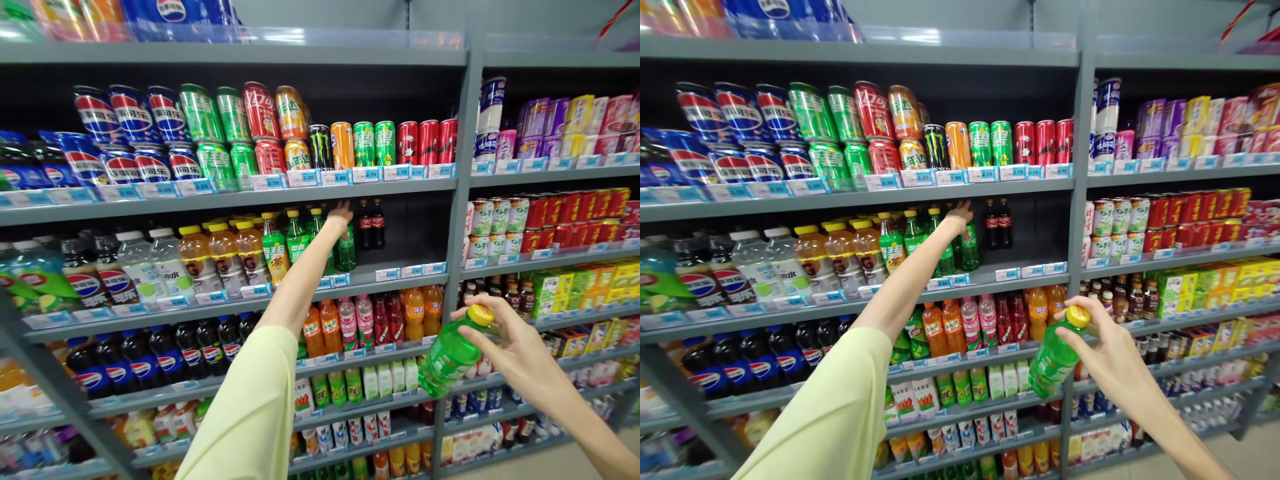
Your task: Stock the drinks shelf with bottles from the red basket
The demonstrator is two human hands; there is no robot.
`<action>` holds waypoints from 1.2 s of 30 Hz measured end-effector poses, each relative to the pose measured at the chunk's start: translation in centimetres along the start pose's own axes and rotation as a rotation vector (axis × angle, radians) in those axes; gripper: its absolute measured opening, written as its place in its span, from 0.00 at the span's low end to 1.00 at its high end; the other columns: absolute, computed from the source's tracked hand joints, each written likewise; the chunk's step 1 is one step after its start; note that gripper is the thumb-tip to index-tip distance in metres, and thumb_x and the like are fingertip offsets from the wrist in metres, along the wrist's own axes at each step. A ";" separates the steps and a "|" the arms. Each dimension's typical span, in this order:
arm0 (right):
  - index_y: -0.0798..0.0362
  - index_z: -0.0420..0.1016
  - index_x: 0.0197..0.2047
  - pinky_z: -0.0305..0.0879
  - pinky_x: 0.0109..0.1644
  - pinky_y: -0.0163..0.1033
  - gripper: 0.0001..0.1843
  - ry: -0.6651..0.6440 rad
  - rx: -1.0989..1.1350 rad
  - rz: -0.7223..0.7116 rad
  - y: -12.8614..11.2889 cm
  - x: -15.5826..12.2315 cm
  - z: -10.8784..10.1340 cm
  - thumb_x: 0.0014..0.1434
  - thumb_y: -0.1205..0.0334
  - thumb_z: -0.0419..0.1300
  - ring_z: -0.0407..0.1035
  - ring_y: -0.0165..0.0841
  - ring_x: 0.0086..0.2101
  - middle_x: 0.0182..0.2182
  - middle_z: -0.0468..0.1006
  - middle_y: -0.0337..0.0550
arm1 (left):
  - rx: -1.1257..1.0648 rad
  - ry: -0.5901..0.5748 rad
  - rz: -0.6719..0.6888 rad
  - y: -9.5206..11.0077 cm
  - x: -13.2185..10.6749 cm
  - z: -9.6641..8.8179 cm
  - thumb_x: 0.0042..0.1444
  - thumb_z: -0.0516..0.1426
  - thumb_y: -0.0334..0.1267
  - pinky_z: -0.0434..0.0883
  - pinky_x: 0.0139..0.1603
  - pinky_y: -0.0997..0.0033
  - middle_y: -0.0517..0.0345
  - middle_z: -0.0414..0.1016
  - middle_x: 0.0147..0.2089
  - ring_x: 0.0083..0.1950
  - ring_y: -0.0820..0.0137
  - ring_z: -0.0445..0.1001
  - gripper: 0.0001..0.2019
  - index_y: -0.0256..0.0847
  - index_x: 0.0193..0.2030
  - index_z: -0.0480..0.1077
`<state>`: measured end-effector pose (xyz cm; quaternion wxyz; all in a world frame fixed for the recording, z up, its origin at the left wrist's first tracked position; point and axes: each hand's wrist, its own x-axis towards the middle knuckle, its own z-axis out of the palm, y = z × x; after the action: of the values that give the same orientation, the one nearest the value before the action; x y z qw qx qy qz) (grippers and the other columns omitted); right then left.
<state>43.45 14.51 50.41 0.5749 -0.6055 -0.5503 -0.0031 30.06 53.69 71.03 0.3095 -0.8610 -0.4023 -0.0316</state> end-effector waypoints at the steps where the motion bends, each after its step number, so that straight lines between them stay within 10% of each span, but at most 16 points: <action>1: 0.45 0.72 0.56 0.84 0.45 0.42 0.23 -0.003 -0.001 0.000 -0.1 0.0 0.0 0.65 0.41 0.65 0.82 0.44 0.48 0.48 0.86 0.47 | 0.005 0.006 0.009 0.0 -0.3 -0.1 0.43 0.77 0.42 0.64 0.74 0.50 0.35 0.45 0.82 0.82 0.41 0.46 0.52 0.38 0.75 0.64; 11: 0.44 0.69 0.57 0.80 0.35 0.37 0.25 -0.096 0.023 0.068 -0.6 -0.3 1.1 0.65 0.38 0.64 0.81 0.42 0.45 0.52 0.84 0.49 | 0.040 0.200 0.081 -3.1 -7.4 -2.4 0.49 0.73 0.56 0.70 0.66 0.57 0.35 0.68 0.69 0.67 0.47 0.71 0.46 0.35 0.69 0.67; 18: 0.44 0.69 0.56 0.82 0.44 0.41 0.25 -0.126 0.056 0.035 -1.1 -0.3 3.1 0.64 0.39 0.66 0.80 0.44 0.49 0.50 0.85 0.49 | 0.072 0.201 0.079 -5.0 -11.6 -0.5 0.47 0.75 0.50 0.68 0.70 0.57 0.27 0.60 0.73 0.72 0.45 0.63 0.49 0.25 0.69 0.62; 28: 0.42 0.68 0.56 0.78 0.47 0.41 0.22 -0.170 0.093 0.081 -2.6 -1.5 4.4 0.65 0.43 0.66 0.79 0.42 0.50 0.52 0.84 0.49 | -0.043 0.276 0.095 -6.0 -8.3 2.7 0.40 0.78 0.46 0.64 0.75 0.51 0.24 0.54 0.75 0.77 0.34 0.54 0.48 0.25 0.64 0.68; 36: 0.42 0.68 0.55 0.79 0.47 0.40 0.23 -0.140 -0.001 0.113 -3.3 -2.7 3.4 0.64 0.42 0.66 0.80 0.43 0.51 0.51 0.85 0.48 | -0.228 0.268 0.197 -8.5 -4.6 5.1 0.38 0.73 0.65 0.47 0.81 0.44 0.31 0.42 0.79 0.80 0.29 0.41 0.57 0.27 0.68 0.65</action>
<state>38.00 14.24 49.86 0.5338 -0.6347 -0.5542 0.0715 19.93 57.54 69.83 0.2622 -0.9138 -0.2653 -0.1609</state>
